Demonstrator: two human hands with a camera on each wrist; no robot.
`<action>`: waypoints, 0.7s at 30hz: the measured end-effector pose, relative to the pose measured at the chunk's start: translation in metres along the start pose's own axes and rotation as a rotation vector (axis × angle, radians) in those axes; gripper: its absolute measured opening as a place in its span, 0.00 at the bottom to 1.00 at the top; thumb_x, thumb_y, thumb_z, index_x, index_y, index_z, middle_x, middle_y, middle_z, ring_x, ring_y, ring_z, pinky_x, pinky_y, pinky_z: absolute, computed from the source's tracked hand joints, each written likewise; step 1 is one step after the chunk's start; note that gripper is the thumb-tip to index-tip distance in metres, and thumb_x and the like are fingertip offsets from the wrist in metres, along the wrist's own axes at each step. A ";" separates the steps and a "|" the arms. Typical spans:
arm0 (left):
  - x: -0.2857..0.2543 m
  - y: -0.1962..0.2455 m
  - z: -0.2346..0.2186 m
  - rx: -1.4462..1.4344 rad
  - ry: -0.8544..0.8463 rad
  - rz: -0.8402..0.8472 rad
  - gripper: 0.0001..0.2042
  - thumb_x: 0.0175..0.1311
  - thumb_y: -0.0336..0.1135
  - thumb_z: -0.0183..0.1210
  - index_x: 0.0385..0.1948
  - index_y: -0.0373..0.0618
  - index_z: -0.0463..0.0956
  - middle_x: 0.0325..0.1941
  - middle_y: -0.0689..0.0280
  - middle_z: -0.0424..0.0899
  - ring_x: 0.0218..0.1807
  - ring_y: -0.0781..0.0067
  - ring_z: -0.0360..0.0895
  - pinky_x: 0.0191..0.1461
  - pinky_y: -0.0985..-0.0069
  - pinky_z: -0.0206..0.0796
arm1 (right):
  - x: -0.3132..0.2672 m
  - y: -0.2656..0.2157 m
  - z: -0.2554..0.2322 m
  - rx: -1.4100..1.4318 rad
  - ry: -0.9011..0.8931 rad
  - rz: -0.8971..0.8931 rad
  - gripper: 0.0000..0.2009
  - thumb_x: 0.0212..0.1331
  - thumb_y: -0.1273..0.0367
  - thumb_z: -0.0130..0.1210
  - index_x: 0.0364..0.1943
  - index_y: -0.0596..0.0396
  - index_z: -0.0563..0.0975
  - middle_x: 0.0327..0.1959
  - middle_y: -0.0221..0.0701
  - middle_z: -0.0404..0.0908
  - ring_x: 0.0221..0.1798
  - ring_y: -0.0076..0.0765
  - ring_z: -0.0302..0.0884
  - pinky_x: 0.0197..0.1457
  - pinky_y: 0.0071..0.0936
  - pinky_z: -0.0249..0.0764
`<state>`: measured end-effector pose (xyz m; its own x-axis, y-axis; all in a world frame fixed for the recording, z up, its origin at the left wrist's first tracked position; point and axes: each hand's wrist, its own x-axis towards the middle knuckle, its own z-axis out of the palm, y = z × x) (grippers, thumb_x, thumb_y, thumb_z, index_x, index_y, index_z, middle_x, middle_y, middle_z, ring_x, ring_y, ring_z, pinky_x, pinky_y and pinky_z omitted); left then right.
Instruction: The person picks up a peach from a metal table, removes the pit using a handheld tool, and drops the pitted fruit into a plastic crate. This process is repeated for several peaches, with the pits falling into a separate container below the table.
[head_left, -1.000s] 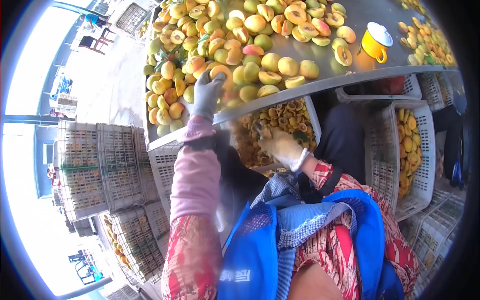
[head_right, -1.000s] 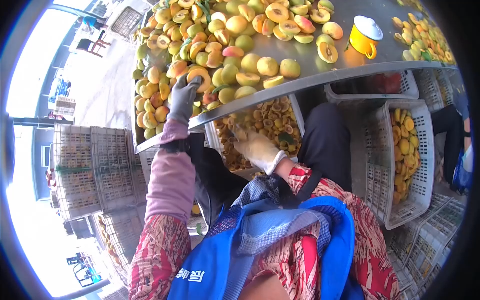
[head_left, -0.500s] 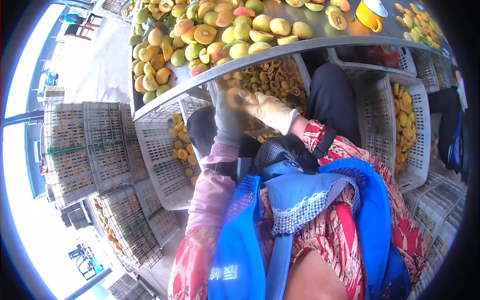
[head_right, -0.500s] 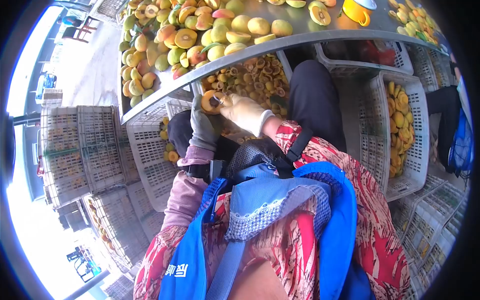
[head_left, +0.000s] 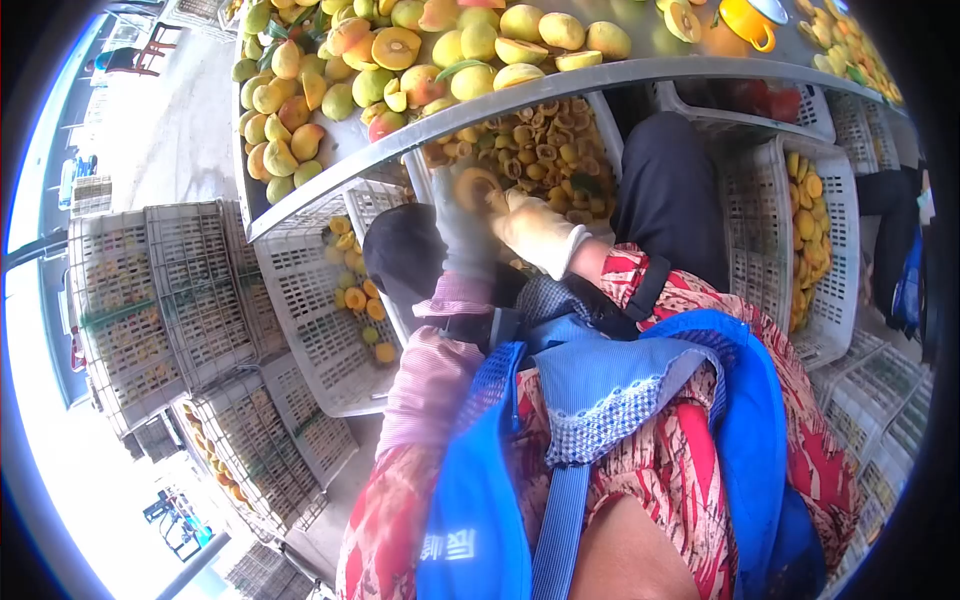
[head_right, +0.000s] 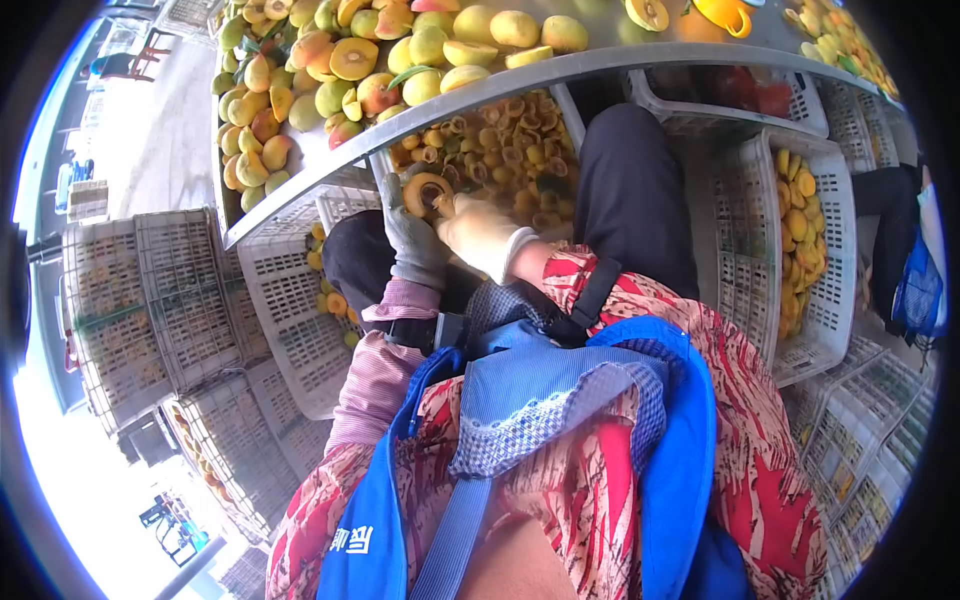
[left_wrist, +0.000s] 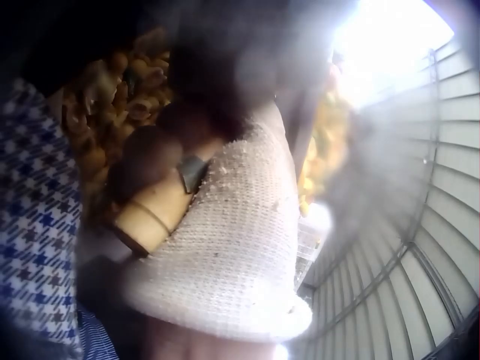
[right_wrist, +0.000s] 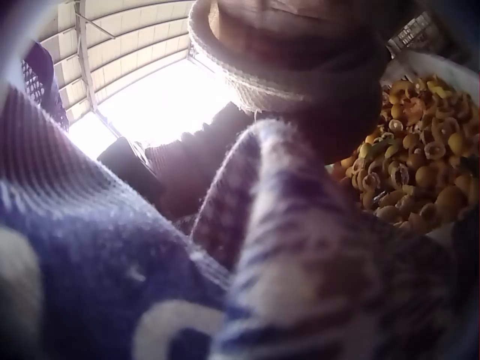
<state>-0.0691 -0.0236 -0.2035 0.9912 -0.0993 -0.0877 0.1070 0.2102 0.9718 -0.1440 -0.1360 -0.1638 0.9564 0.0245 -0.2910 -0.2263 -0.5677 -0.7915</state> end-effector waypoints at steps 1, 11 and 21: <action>-0.002 0.009 0.005 -0.056 0.008 -0.025 0.19 0.58 0.33 0.59 0.51 0.36 0.72 0.45 0.51 0.80 0.44 0.55 0.80 0.48 0.69 0.73 | 0.000 0.000 0.001 0.021 -0.022 0.010 0.20 0.59 0.60 0.50 0.42 0.67 0.74 0.40 0.55 0.79 0.46 0.57 0.77 0.49 0.42 0.72; 0.015 -0.009 -0.015 0.158 -0.157 -0.065 0.19 0.55 0.24 0.53 0.52 0.35 0.71 0.46 0.53 0.81 0.45 0.54 0.80 0.48 0.69 0.73 | -0.004 -0.024 -0.051 0.372 -0.414 0.168 0.13 0.59 0.61 0.52 0.32 0.59 0.76 0.22 0.32 0.74 0.24 0.32 0.73 0.27 0.30 0.68; 0.004 0.034 0.012 0.275 -0.491 0.095 0.08 0.54 0.25 0.55 0.36 0.38 0.75 0.26 0.62 0.83 0.30 0.60 0.81 0.36 0.70 0.74 | -0.028 -0.019 -0.074 1.113 -0.730 0.384 0.14 0.62 0.58 0.50 0.29 0.56 0.72 0.12 0.16 0.55 0.10 0.14 0.48 0.12 0.18 0.45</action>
<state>-0.0628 -0.0284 -0.1685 0.8359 -0.5465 0.0508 -0.0697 -0.0139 0.9975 -0.1525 -0.1865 -0.1012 0.5673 0.6345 -0.5250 -0.8074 0.3030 -0.5063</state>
